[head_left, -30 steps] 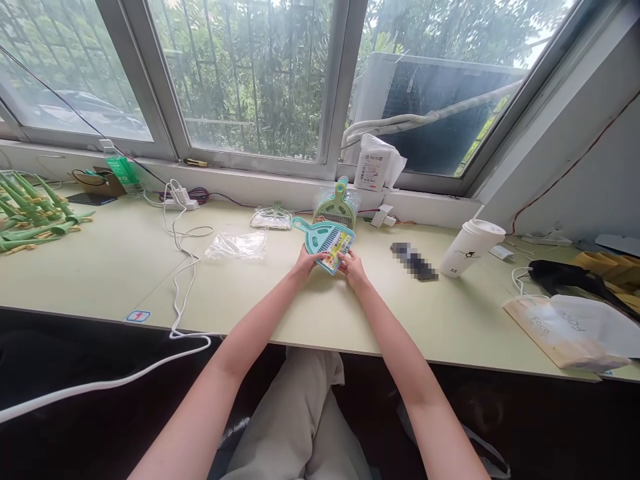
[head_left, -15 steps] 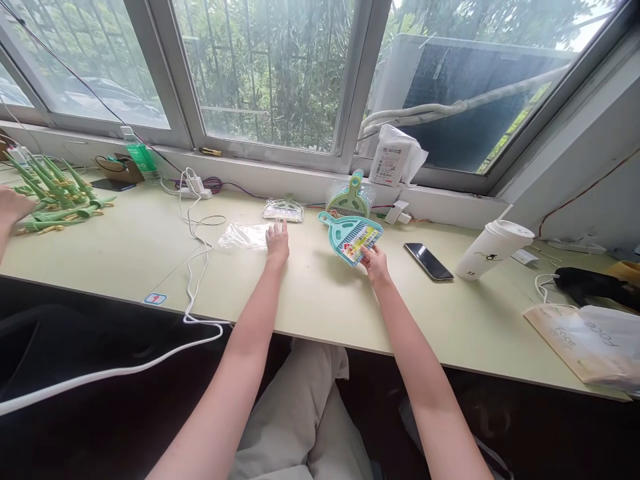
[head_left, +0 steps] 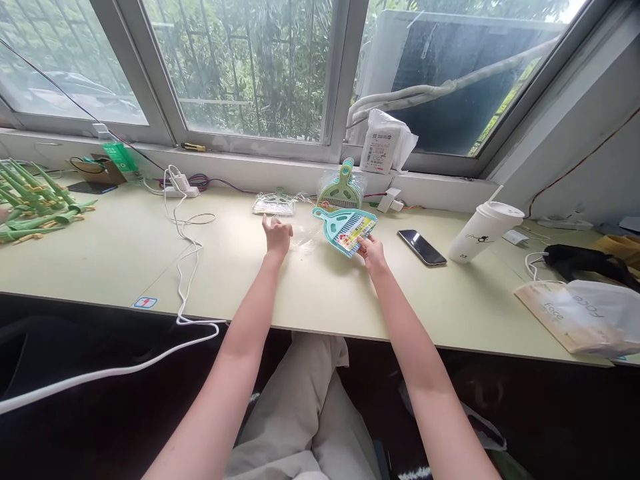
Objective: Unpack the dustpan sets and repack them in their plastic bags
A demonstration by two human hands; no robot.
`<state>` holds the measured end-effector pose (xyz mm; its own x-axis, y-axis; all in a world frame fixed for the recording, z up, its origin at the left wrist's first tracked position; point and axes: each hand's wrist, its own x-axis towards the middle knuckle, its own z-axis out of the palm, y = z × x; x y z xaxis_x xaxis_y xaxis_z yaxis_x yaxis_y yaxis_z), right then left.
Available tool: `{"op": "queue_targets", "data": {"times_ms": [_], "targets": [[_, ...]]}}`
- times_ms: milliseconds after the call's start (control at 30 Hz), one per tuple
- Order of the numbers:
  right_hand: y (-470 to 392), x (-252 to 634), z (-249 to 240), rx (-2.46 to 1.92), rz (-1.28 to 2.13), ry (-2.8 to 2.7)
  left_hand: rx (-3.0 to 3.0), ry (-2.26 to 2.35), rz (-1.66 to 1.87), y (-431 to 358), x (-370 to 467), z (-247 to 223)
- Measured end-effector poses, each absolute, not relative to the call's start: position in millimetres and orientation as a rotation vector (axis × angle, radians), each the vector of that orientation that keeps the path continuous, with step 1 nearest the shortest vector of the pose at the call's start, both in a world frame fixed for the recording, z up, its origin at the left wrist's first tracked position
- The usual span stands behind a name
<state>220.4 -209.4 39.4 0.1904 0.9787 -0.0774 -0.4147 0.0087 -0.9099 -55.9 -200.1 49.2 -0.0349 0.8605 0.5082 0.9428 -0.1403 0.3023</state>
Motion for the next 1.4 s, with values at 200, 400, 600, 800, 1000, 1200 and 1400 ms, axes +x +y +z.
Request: {"op": "queue_targets", "data": {"times_ms": [200, 400, 600, 800, 1000, 1200, 1400], "targets": [[-209.7, 218.8, 38.6, -1.045, 1.279, -0.782, -2.163, -1.992, -0.88, -196.2, -45.7, 40.6], [-210.8, 220.1, 41.8, -1.028, 1.392, -0.907, -2.172, -2.176, -0.578, -191.7, -46.2, 38.8], [-213.4, 219.8, 45.2, -1.148, 1.475, -1.041, -1.843, -2.325, -0.742, -189.0, -62.2, 42.0], [-214.8, 203.6, 38.9, -1.212, 1.271, -0.817, -1.914, -2.144, -0.699, -196.1, -44.1, 41.9], [-221.0, 184.6, 35.7, -1.079, 1.374, -0.976, -2.006, -1.944, -0.781, -204.5, -24.6, 45.2], [-223.7, 177.0, 32.2, -1.013, 1.334, -0.907, -2.106, -1.842, -1.017, -213.5, -14.5, 51.0], [-218.0, 185.8, 25.8, -1.046, 1.204, -0.707, -1.949, -1.897, -0.949, -211.7, -22.4, 51.4]]}}
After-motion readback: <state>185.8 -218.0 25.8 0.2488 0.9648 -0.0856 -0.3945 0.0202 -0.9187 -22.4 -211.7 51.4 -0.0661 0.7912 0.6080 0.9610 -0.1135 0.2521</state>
